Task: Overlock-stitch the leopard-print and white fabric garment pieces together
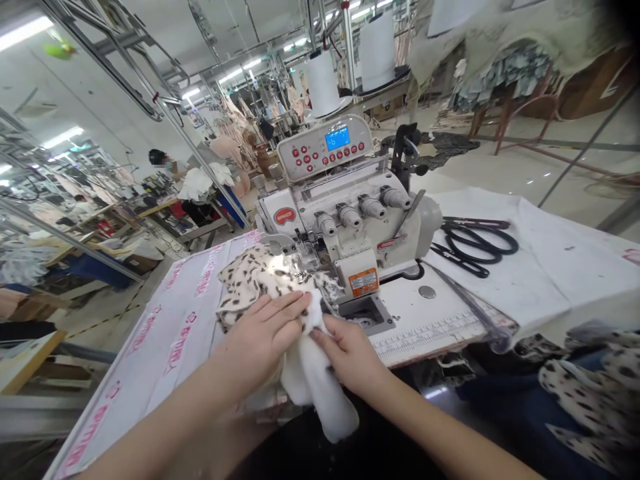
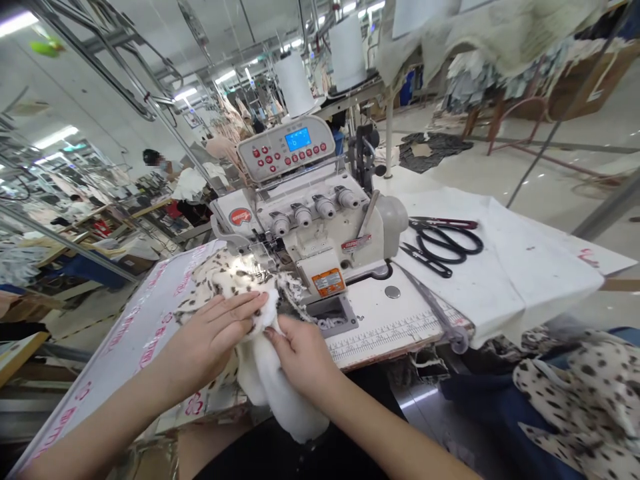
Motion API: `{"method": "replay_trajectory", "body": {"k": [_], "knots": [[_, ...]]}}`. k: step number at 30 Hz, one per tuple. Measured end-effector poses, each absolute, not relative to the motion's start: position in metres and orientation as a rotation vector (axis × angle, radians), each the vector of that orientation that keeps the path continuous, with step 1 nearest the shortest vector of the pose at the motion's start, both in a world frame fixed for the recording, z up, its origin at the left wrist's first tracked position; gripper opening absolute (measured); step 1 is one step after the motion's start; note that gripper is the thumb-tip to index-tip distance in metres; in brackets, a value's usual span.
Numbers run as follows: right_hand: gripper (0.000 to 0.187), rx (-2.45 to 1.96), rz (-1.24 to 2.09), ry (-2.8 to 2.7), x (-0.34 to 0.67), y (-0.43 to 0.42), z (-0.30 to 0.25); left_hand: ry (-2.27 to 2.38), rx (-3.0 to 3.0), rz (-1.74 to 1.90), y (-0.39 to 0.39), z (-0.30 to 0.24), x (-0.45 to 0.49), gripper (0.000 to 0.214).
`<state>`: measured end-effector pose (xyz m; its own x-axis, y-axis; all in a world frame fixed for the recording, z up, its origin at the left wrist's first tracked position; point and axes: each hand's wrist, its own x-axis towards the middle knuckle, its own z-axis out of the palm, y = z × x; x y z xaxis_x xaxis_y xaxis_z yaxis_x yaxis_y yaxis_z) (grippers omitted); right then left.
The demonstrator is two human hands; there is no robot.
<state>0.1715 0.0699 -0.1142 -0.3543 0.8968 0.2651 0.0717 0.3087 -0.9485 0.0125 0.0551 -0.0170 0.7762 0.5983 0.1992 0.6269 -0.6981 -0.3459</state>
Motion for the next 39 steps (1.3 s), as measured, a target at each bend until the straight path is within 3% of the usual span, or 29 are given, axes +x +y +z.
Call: {"method": "replay_trajectory", "body": {"k": [8, 13, 20, 23, 26, 30, 32, 36, 39], "knots": [[0.016, -0.889, 1.331, -1.595, 0.177, 0.057, -0.114, -1.160, -2.335, -0.478, 0.026, -0.032, 0.005, 0.029], [0.016, -0.945, 1.320, -1.614, 0.174, 0.048, -0.117, -1.279, -2.270, -0.380, 0.001, -0.016, 0.002, 0.021], [0.015, -0.759, 1.381, -1.552, 0.146, 0.036, -0.122, -1.176, -2.415, -0.241, -0.005, -0.012, 0.030, 0.028], [0.020, -0.812, 1.161, -1.585, 0.155, 0.037, -0.126, -1.131, -2.522, -0.221, 0.001, -0.025, 0.032, 0.024], [0.030, -0.882, 0.669, -1.602, 0.175, 0.045, -0.123, -1.082, -2.569, -0.260, 0.001, -0.028, 0.028, 0.025], [0.029, -0.627, 0.219, -1.795, 0.191, 0.059, -0.107, -1.054, -2.599, -0.413, -0.003, -0.027, 0.029, 0.018], [0.021, -0.527, 0.191, -1.886, 0.191, 0.062, -0.096, -1.156, -2.560, -0.509, 0.002, -0.030, 0.033, 0.021], [0.017, -0.466, 0.320, -1.828, 0.187, 0.061, -0.082, -1.355, -2.354, -0.592, 0.027, -0.041, 0.040, 0.048], [0.017, -0.496, 0.434, -1.676, 0.186, 0.061, -0.086, -1.360, -2.277, -0.565, 0.045, -0.043, 0.039, 0.043]]}}
